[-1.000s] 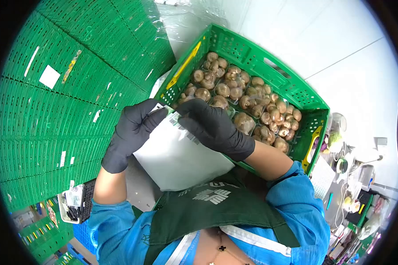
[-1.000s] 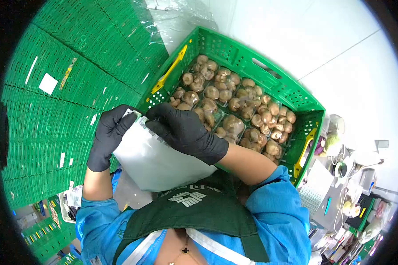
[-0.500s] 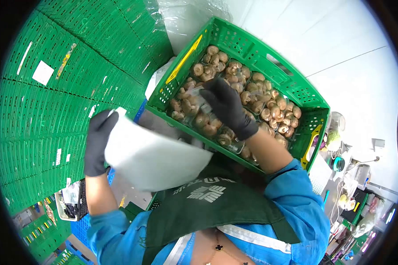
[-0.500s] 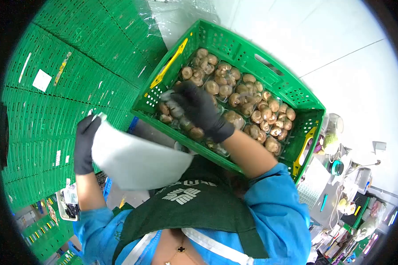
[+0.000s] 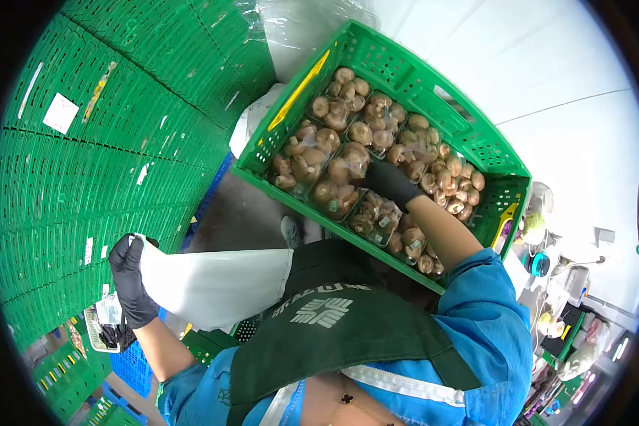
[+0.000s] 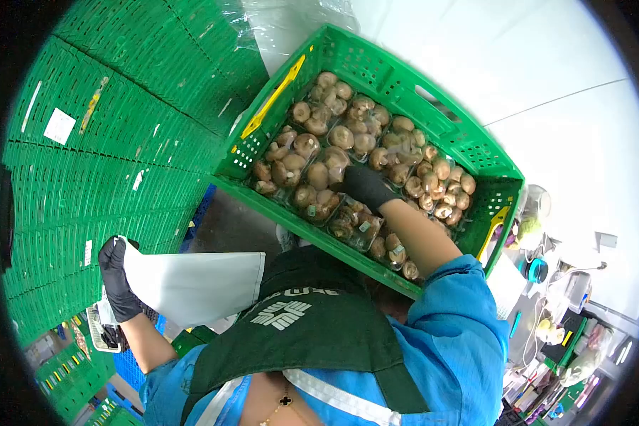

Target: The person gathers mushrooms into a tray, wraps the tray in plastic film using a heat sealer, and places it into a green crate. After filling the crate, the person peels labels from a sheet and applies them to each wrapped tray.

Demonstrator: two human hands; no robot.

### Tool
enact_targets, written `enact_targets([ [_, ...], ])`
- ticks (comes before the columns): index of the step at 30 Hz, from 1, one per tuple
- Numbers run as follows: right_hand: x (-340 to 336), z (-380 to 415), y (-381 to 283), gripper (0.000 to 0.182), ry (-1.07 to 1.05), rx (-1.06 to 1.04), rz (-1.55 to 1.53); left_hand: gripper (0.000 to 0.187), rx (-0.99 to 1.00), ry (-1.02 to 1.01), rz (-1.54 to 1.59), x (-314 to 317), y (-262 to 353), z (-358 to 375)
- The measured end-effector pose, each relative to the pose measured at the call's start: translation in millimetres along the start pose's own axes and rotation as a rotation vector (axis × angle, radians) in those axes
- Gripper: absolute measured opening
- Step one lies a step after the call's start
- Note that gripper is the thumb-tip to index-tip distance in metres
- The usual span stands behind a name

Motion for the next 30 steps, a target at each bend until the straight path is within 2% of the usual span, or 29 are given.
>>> enact_targets([
  [1, -3.4, -4.8, -12.7, 0.046, -0.08, -0.037, -0.138, 0.009, 0.001, 0.081, 0.0, 4.2, 5.2, 2.5],
  [2, 31.7, -36.7, -12.4, 0.044, -0.215, -0.079, -0.246, 0.013, -0.028, 0.048, 0.033, 13.7, 13.2, 11.0],
  [3, 39.8, -42.1, -34.6, 0.042, -0.117, -0.179, -0.407, 0.013, -0.027, 0.05, 0.034, 18.5, 21.6, 12.8],
  [4, 47.3, -46.5, -57.4, 0.04, -0.016, -0.279, -0.567, 0.016, -0.006, -0.033, -0.007, 24.0, 27.9, 13.7],
  [6, 77.9, -79.3, -97.6, 0.041, 0.319, -1.069, 0.077, 0.02, 0.023, -0.118, -0.055, 30.5, 33.9, 14.2],
  [7, 80.9, -82.2, -99.4, 0.041, 0.321, -1.073, 0.076, 0.02, 0.026, -0.114, -0.057, 29.3, 32.6, 12.9],
  [9, 67.8, -91.1, -95.6, 0.047, 0.281, -0.306, 0.024, 0.019, 0.044, -0.114, -0.011, 24.2, 28.4, 10.0],
  [10, 34.8, -83.4, -99.1, 0.053, 0.172, -0.225, 0.044, 0.019, 0.045, -0.111, -0.011, 21.8, 27.7, 10.4],
  [11, 26.3, -88.0, -87.9, 0.053, 0.171, -0.23, 0.049, 0.02, 0.048, -0.069, -0.013, 18.7, 26.2, 12.4],
  [13, 0.6, -96.0, -61.9, 0.053, 0.4, -0.19, -0.117, 0.021, 0.05, -0.025, -0.011, 11.7, 23.3, 14.7],
  [15, -26.6, -117.6, -32.2, 0.051, 0.306, 0.03, -0.425, 0.023, 0.09, -0.031, -0.025, 7.6, 20.2, 13.5],
  [17, -44.8, -138.6, -21.6, 0.05, 0.224, 0.012, -0.47, 0.023, 0.105, -0.044, -0.027, 6.4, 22.1, 9.6],
  [19, -44.2, -161.2, -20.1, 0.045, 0.227, -0.193, -0.485, 0.021, 0.163, -0.133, -0.052, 12.4, 27.6, 7.3],
  [21, -28.3, -197.6, -17.6, 0.039, 0.183, -0.233, -0.386, 0.021, 0.174, -0.13, -0.058, 18.1, 28.5, 4.4],
  [23, -19.4, -216.5, -28.3, 0.035, 0.298, -0.443, -0.073, 0.022, 0.191, -0.128, -0.06, 24.9, 29.2, 0.1],
  [25, -27.8, -206.5, -37.7, 0.038, 0.272, -0.44, -0.042, 0.023, 0.217, -0.113, -0.058, 29.0, 29.7, -4.2],
  [29, -52.1, -200.3, -12.8, 0.046, 0.361, -0.357, 0.036, 0.024, 0.223, -0.132, -0.016, 28.9, 24.7, -10.1],
  [30, -67.8, -200.5, -3.2, 0.046, 0.413, -0.2, 0.075, 0.025, 0.215, -0.109, -0.023, 29.1, 22.8, -11.2],
])
Point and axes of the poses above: each hand's wrist, its own z-axis away from the middle knuckle, its own x-axis out of the palm, y = z × x, the point moved 3 cm from there along -z, towards the middle knuckle, and after that the axes turned 5 degrees about y, right-handed, at the moved point
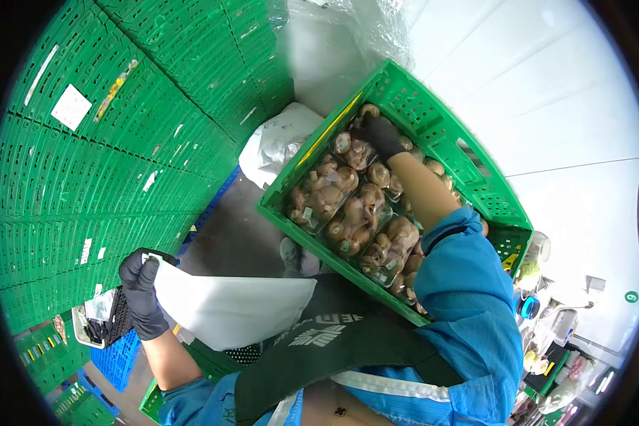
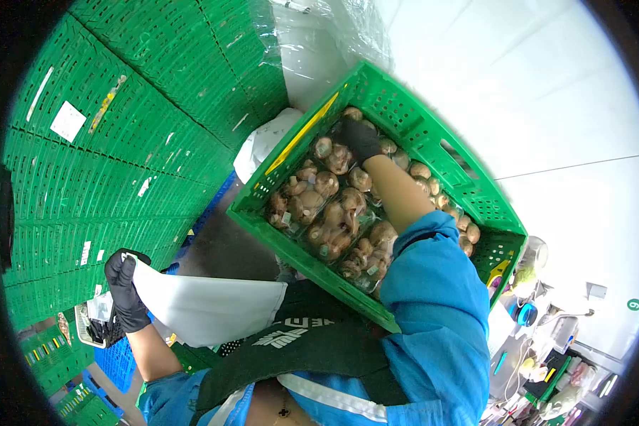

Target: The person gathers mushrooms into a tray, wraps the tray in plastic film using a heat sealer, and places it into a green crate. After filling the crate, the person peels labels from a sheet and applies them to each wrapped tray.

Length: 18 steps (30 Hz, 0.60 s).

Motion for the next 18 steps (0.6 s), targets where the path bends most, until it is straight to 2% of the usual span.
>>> enact_targets([
  [1, -11.4, 0.1, 10.8, 0.046, 0.038, 0.147, 0.073, 0.025, -0.009, 0.02, -0.011, -0.7, -1.6, -0.5],
  [2, -20.2, 2.4, 16.5, 0.046, 0.037, 0.148, 0.073, 0.025, -0.011, 0.019, -0.01, -1.9, -3.1, -1.2],
  [4, -30.9, 7.1, 25.2, 0.044, -0.138, 0.325, -0.334, 0.026, -0.008, -0.007, -0.025, -2.0, -4.8, -2.3],
  [5, -31.9, 13.5, 24.1, 0.044, -0.136, 0.33, -0.332, 0.026, -0.009, -0.012, -0.021, 1.7, -3.0, -3.2],
  [7, -30.3, 38.5, 2.2, 0.035, -0.306, 0.024, -0.172, 0.028, 0.001, -0.008, 0.015, 13.0, 7.3, -7.9],
  [8, -27.2, 46.8, -0.2, 0.039, -0.412, -0.066, -0.204, 0.028, 0.004, -0.013, 0.017, 14.4, 8.4, -10.2],
  [9, -18.5, 52.8, 7.5, 0.039, -0.41, -0.062, -0.204, 0.029, 0.024, -0.044, 0.004, 16.0, 9.6, -11.7],
  [11, 16.7, 64.3, 38.3, 0.046, -0.349, -0.183, -0.058, 0.03, 0.044, -0.077, -0.009, 21.6, 13.8, -13.9],
  [12, 10.2, 72.6, 33.6, 0.048, -0.239, -0.288, -0.117, 0.03, 0.052, -0.088, -0.017, 26.6, 17.9, -16.0],
  [13, 4.4, 76.7, 33.7, 0.048, -0.233, -0.278, -0.121, 0.031, 0.063, -0.102, -0.027, 31.8, 23.7, -19.9],
  [16, -33.9, 80.2, 39.9, 0.047, -0.043, 0.046, 0.172, 0.026, 0.083, -0.222, -0.049, 62.6, 58.7, -24.6],
  [17, -42.0, 83.0, 37.3, 0.047, -0.034, 0.047, 0.174, 0.023, 0.095, -0.281, -0.061, 72.6, 67.2, -25.8],
  [18, -65.2, 87.5, 18.0, 0.044, 0.029, 0.102, -0.009, 0.021, 0.08, -0.31, -0.105, 79.3, 64.7, -25.6],
])
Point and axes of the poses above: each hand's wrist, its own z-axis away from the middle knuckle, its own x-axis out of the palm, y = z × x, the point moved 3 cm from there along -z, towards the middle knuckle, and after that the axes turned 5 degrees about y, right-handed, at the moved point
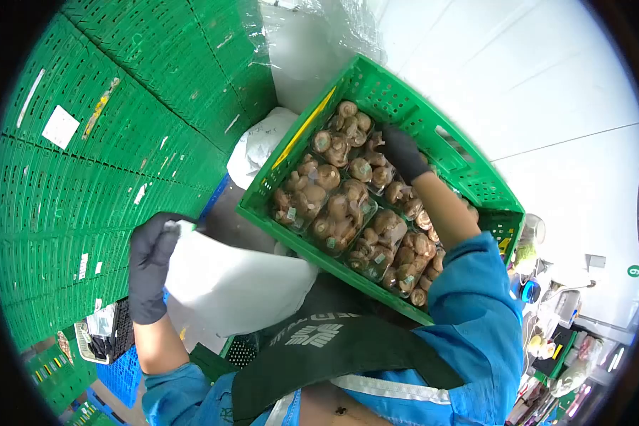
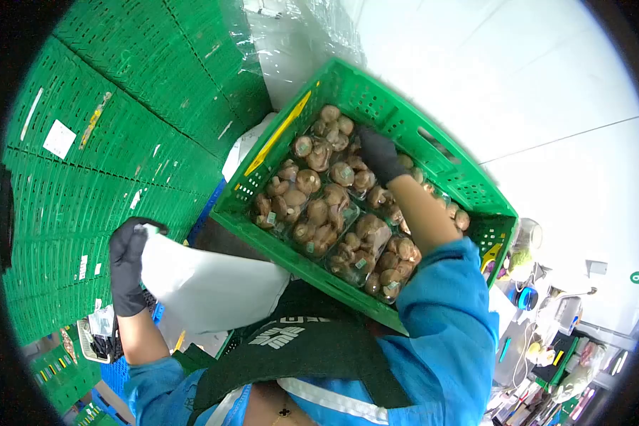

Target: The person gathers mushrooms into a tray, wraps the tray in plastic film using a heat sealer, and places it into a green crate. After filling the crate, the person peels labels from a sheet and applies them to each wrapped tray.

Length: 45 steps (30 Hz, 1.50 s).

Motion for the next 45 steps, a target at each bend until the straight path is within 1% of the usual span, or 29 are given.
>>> enact_targets([
  [1, -19.6, 6.3, -23.2, 0.041, 0.048, 0.047, -0.189, 0.014, -0.053, -0.03, -0.006, 12.4, 12.1, -5.2],
  [2, -25.1, 18.6, -57.7, 0.039, 0.02, -0.045, -0.597, 0.014, 0.212, 0.042, -0.208, 24.2, 24.7, -7.4],
  [3, -29.8, 38.1, -97.0, 0.037, -0.018, -0.133, -1.009, 0.016, 0.24, -0.059, -0.235, 37.0, 42.6, -12.1],
  [4, -47.3, 63.1, -139.0, 0.035, -0.107, -0.226, -1.133, 0.013, 0.372, -0.097, -0.282, 50.0, 59.0, -18.4],
  [5, -66.7, 85.2, -173.5, 0.033, -0.191, -0.316, -1.251, 0.011, 0.329, -0.187, -0.398, 58.0, 69.4, -20.0],
  [7, -87.4, 108.1, -203.4, 0.031, -0.205, -0.27, -1.203, 0.014, 0.462, -0.172, -0.519, 72.5, 72.9, -19.8],
  [11, -90.0, 119.5, -200.5, 0.024, -0.059, -0.174, -1.048, 0.014, 0.454, -0.292, -0.355, 93.8, 74.3, -21.8],
  [12, -96.8, 123.6, -198.0, 0.022, 0.182, -0.364, -0.844, 0.015, 0.413, -0.257, -0.383, 96.8, 71.4, -22.9],
  [14, -102.7, 132.4, -174.1, 0.02, 0.336, -0.433, -0.835, 0.02, 0.388, -0.157, -0.437, 97.7, 67.6, -24.5],
  [15, -104.8, 136.5, -161.8, 0.018, 0.457, -0.537, -0.836, 0.022, 0.229, -0.167, -0.184, 93.5, 21.4, -35.3],
  [16, -95.7, 134.6, -128.9, 0.017, 0.325, -0.244, -0.871, 0.024, 0.138, -0.132, -0.2, 79.9, 10.8, -36.9],
  [17, -76.3, 128.6, -83.8, 0.017, 0.3, -0.109, -0.755, 0.022, -0.01, -0.019, -0.186, 65.2, 3.7, -33.0],
  [19, -31.3, 135.7, 21.3, 0.031, -0.005, 0.295, -0.41, 0.017, 0.052, -0.006, -0.077, 27.3, 0.4, -29.5],
  [20, -3.2, 147.1, 66.4, 0.034, 0.091, 0.305, -0.304, 0.019, 0.182, 0.104, 0.056, 2.5, -18.1, -28.8],
  [21, 4.6, 153.4, 83.4, 0.034, 0.083, 0.31, -0.301, 0.023, 0.134, 0.011, 0.144, -7.7, 11.4, -29.9],
  [23, 13.3, 155.7, 102.4, 0.037, -0.085, 0.252, 0.161, 0.031, 0.278, 0.406, 0.311, -24.7, 41.8, -32.0],
  [27, -0.8, 146.9, 109.5, 0.04, -0.142, 0.268, 0.245, 0.021, 0.639, 0.568, 0.47, -45.1, 94.4, -25.3],
  [28, -1.9, 146.0, 112.9, 0.039, -0.114, 0.293, 0.235, 0.018, 0.774, 0.562, 0.375, -33.9, 105.9, -20.3],
  [29, -2.3, 145.6, 115.2, 0.039, -0.086, 0.312, 0.226, 0.015, 0.814, 0.239, 0.437, -54.7, 88.5, -31.5],
  [31, 3.8, 150.3, 120.5, 0.039, -0.027, 0.308, 0.154, 0.014, 1.056, -0.029, 0.122, -10.1, 124.4, -11.9],
  [33, 10.1, 153.8, 127.4, 0.043, 0.01, 0.341, 0.153, 0.015, 1.163, -0.002, 0.236, 13.5, 125.9, 3.2],
  [34, 7.6, 157.1, 133.3, 0.043, 0.009, 0.337, 0.153, 0.014, 1.136, -0.09, 0.161, 15.8, 122.7, 8.4],
  [36, -19.1, 174.4, 150.6, 0.053, 0.75, 0.521, -0.297, 0.013, 1.038, -0.198, -0.026, 18.2, 108.6, 19.5],
  [37, -26.3, 179.1, 144.9, 0.053, 0.745, 0.523, -0.296, 0.015, 0.969, -0.224, -0.138, 18.8, 95.9, 24.6],
  [39, -33.7, 180.4, 129.8, 0.057, 0.472, 0.498, -0.236, 0.018, 0.761, -0.245, -0.369, 25.7, 61.8, 39.5],
  [40, -2.9, 181.7, 135.1, 0.058, 0.227, 0.467, -0.579, 0.026, 0.644, -0.25, -0.471, 33.8, 43.2, 49.1],
  [42, -9.0, 200.2, 38.3, 0.064, -0.217, 0.49, -1.369, 0.034, 0.563, -0.281, -0.546, 45.2, -2.6, 65.3],
  [43, -12.5, 201.2, -1.1, 0.067, -0.359, 0.41, -1.405, 0.027, 0.633, -0.294, -0.551, 49.2, -18.3, 68.7],
  [45, -15.3, 202.5, -35.1, 0.064, -0.189, 0.265, -1.258, 0.02, 0.546, -0.304, -0.543, 50.0, -33.4, 73.8],
])
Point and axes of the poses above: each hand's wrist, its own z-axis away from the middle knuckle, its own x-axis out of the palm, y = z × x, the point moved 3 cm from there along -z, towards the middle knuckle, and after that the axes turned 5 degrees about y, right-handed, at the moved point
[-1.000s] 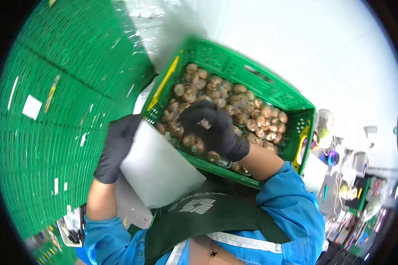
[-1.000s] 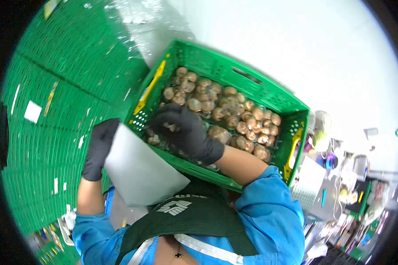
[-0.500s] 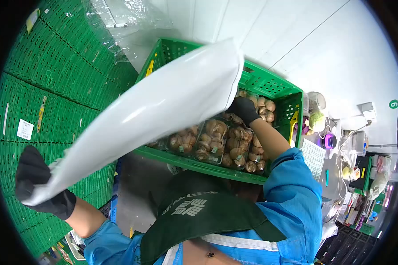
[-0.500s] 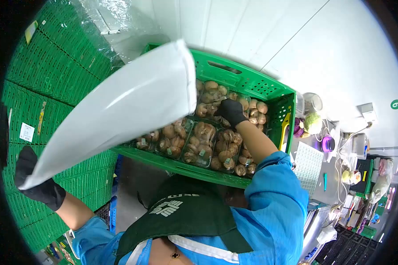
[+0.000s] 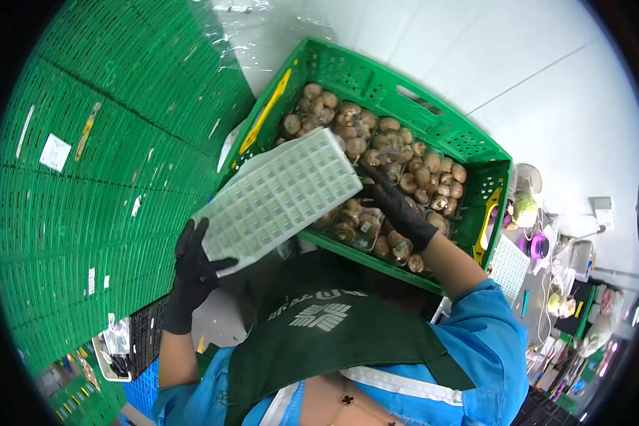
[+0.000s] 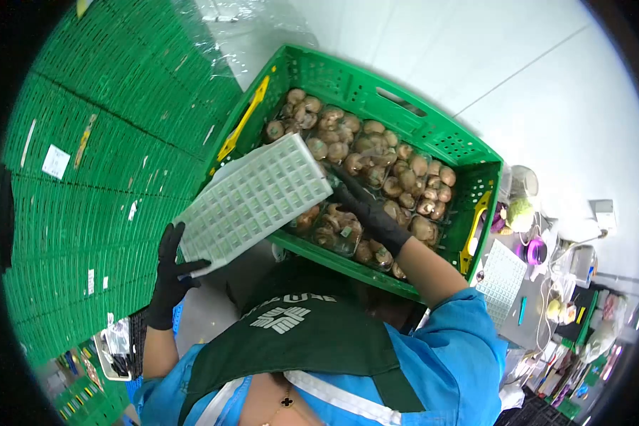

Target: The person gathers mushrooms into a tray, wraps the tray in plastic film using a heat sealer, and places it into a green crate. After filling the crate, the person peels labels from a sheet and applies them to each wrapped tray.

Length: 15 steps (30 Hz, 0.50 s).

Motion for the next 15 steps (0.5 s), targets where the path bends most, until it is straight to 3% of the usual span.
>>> enact_targets([
  [1, 9.9, -3.5, -7.5, 0.064, -0.014, 0.001, 0.005, 0.02, -0.012, 0.007, -0.004, 5.2, -1.5, 1.2],
  [3, 17.5, -11.5, -29.8, 0.064, 0.09, -0.294, -0.024, 0.025, -0.113, 0.155, 0.462, 13.3, -7.0, 2.4],
  [4, 17.8, -14.6, -32.3, 0.064, 0.08, -0.297, -0.021, 0.025, -0.118, 0.164, 0.459, 22.6, -12.6, 6.8],
  [6, 19.8, -20.1, -34.5, 0.069, -0.035, -0.24, 0.125, 0.042, -0.314, 0.289, 0.449, 42.8, -30.7, 15.4],
  [7, 23.4, -18.5, -41.6, 0.068, -0.025, -0.342, 0.325, 0.061, -0.4, 0.291, 0.328, 50.3, -33.4, 19.2],
  [11, 33.0, -1.7, -50.8, 0.067, 0.006, -0.312, 0.385, 0.073, -0.467, 0.513, 0.519, 61.8, -23.0, 24.3],
  [13, 35.1, 12.5, -52.2, 0.063, 0.101, -0.38, 0.421, 0.075, -0.495, 0.543, 0.574, 66.7, -19.9, 27.1],
  [15, 40.6, 19.1, -50.0, 0.062, 0.04, -0.379, 0.448, 0.077, -0.521, 0.571, 0.635, 68.1, -14.2, 27.0],
])
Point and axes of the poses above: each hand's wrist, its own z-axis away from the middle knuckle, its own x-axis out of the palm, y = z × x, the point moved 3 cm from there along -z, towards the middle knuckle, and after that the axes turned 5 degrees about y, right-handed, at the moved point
